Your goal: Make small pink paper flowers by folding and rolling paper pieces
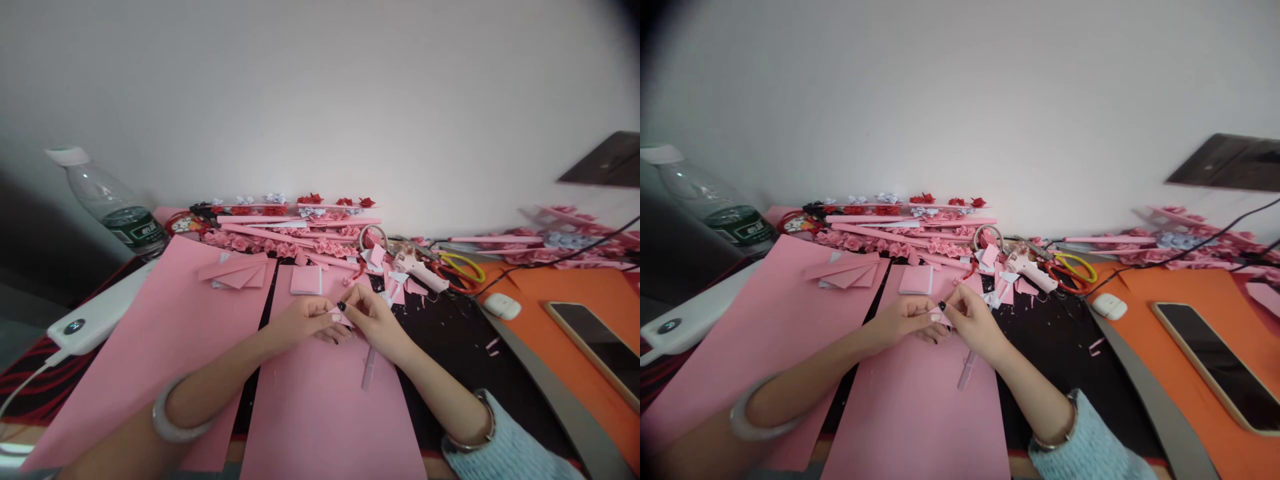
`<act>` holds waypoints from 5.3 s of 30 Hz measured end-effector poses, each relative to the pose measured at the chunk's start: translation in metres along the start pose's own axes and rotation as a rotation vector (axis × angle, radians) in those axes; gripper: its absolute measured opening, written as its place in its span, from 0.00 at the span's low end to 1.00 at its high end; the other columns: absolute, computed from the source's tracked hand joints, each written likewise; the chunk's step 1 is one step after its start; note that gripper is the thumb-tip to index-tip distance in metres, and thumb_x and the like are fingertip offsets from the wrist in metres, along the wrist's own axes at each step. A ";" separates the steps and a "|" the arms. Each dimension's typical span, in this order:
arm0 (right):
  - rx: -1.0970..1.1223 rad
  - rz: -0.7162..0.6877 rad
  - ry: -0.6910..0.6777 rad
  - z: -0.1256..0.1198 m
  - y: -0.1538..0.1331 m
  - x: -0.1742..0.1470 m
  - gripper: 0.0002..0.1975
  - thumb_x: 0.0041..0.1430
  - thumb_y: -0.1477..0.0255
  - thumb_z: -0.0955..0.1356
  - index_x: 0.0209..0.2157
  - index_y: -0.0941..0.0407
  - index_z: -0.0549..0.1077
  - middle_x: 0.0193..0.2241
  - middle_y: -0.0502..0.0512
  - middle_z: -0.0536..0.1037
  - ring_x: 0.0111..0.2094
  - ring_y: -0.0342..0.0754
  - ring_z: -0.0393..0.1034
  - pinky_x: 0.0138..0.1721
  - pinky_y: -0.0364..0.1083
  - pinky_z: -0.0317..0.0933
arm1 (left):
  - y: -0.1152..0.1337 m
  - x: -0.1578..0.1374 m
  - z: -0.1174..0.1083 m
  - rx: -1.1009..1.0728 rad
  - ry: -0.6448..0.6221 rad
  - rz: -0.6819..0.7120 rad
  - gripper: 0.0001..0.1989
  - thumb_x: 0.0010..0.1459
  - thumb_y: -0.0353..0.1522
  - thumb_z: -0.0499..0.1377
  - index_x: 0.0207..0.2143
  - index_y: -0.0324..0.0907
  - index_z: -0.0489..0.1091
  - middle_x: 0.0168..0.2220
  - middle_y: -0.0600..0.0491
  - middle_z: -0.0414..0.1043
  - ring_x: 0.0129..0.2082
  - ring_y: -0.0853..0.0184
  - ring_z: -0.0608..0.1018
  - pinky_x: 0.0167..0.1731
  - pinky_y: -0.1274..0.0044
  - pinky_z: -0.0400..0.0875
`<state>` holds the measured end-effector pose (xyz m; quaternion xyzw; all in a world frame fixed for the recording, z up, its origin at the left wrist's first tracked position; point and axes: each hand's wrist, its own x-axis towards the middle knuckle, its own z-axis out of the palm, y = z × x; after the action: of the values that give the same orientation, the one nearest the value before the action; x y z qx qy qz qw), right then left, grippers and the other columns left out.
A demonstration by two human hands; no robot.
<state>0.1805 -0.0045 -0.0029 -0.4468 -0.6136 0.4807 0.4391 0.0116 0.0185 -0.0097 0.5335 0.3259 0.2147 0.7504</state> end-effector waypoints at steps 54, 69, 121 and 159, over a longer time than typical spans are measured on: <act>-0.081 0.000 0.057 0.000 0.000 0.000 0.09 0.53 0.71 0.64 0.22 0.55 0.60 0.22 0.49 0.67 0.22 0.42 0.60 0.23 0.42 0.54 | 0.001 -0.002 0.002 -0.050 -0.007 -0.079 0.14 0.52 0.41 0.59 0.30 0.39 0.65 0.34 0.46 0.77 0.34 0.63 0.79 0.38 0.70 0.69; -0.057 0.085 0.105 0.001 0.001 0.001 0.09 0.50 0.73 0.65 0.21 0.56 0.60 0.18 0.45 0.64 0.18 0.39 0.57 0.19 0.40 0.52 | 0.000 -0.001 0.004 0.057 0.035 -0.011 0.15 0.51 0.41 0.60 0.29 0.37 0.65 0.31 0.46 0.77 0.31 0.62 0.79 0.35 0.70 0.72; -0.185 0.078 -0.145 -0.004 0.004 0.000 0.21 0.61 0.60 0.58 0.18 0.57 0.59 0.13 0.45 0.62 0.16 0.38 0.53 0.19 0.39 0.48 | 0.004 -0.004 0.000 0.023 -0.040 0.021 0.12 0.53 0.38 0.59 0.32 0.36 0.67 0.33 0.44 0.77 0.33 0.60 0.79 0.36 0.69 0.73; -0.352 -0.235 0.204 -0.005 0.001 -0.006 0.17 0.57 0.77 0.62 0.48 0.52 0.68 0.40 0.56 0.71 0.29 0.42 0.64 0.26 0.42 0.60 | 0.003 0.000 0.004 0.057 0.275 0.230 0.13 0.51 0.33 0.59 0.40 0.38 0.72 0.36 0.50 0.71 0.32 0.69 0.74 0.39 0.71 0.72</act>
<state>0.1870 -0.0094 -0.0037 -0.4882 -0.6882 0.2642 0.4672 0.0145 0.0172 -0.0056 0.5539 0.3682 0.3607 0.6538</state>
